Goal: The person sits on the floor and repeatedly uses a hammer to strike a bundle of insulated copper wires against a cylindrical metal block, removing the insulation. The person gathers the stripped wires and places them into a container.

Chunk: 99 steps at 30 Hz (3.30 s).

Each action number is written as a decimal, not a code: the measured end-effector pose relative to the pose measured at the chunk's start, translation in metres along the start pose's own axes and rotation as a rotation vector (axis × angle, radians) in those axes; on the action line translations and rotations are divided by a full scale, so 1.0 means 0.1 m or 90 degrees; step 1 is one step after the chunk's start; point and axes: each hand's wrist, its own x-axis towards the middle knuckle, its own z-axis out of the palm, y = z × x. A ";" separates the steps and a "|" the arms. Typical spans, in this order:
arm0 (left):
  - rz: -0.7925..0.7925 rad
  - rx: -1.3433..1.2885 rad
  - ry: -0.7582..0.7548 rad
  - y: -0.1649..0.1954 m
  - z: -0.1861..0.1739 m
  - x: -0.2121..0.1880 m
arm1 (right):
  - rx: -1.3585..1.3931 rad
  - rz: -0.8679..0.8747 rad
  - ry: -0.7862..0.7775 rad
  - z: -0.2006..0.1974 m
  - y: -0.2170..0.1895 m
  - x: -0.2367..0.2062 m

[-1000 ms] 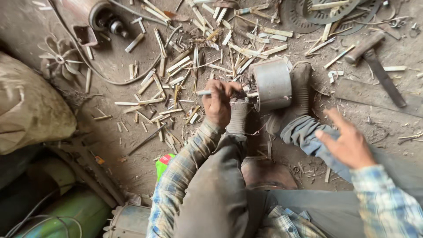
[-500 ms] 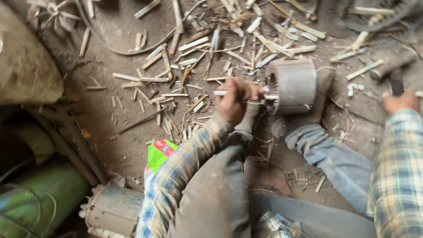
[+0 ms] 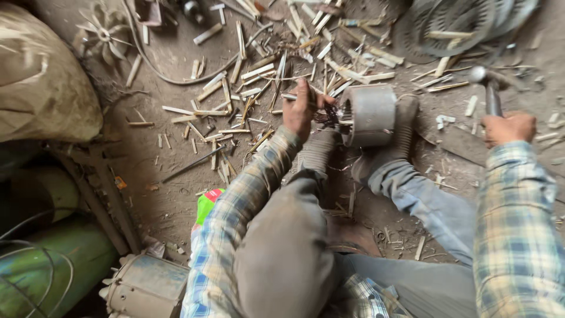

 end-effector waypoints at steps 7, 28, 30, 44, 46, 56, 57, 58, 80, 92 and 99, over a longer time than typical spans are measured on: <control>-0.226 0.136 0.026 0.60 0.13 -0.48 | 0.747 -0.282 -0.123 -0.92 -0.27 -1.50; -0.219 0.198 0.048 0.83 0.17 -0.76 | 0.473 -0.478 0.031 -1.00 0.40 -2.99; -0.175 0.177 0.041 0.82 0.15 -0.70 | 0.514 -0.463 -0.047 -0.82 0.33 -2.90; 0.070 -0.173 -0.161 0.05 0.08 -0.21 | 0.624 -0.117 -0.261 0.25 -0.08 -2.30; 0.120 -0.100 -0.119 -0.01 0.03 -0.30 | 0.672 -0.092 -0.244 0.07 -0.15 -2.19; 0.149 0.025 -0.131 0.01 0.10 -0.51 | 0.114 -0.478 -0.039 0.68 -0.68 -2.52; 0.141 0.080 -0.111 0.03 0.10 -0.55 | 0.171 -0.340 -0.238 0.78 -0.64 -2.61; 0.135 0.136 -0.089 0.04 0.11 -0.58 | 0.203 -0.351 -0.240 0.81 -0.57 -2.61; 0.176 0.145 0.013 0.08 -0.01 -0.76 | 0.269 -0.456 -0.012 0.58 -0.41 -2.52; 0.215 0.051 0.057 0.14 -0.17 -0.89 | -0.008 -0.503 -0.186 1.09 -0.70 -2.97; 0.207 0.037 0.077 0.28 -0.22 -0.92 | 0.292 -0.417 -0.003 0.64 -0.44 -2.67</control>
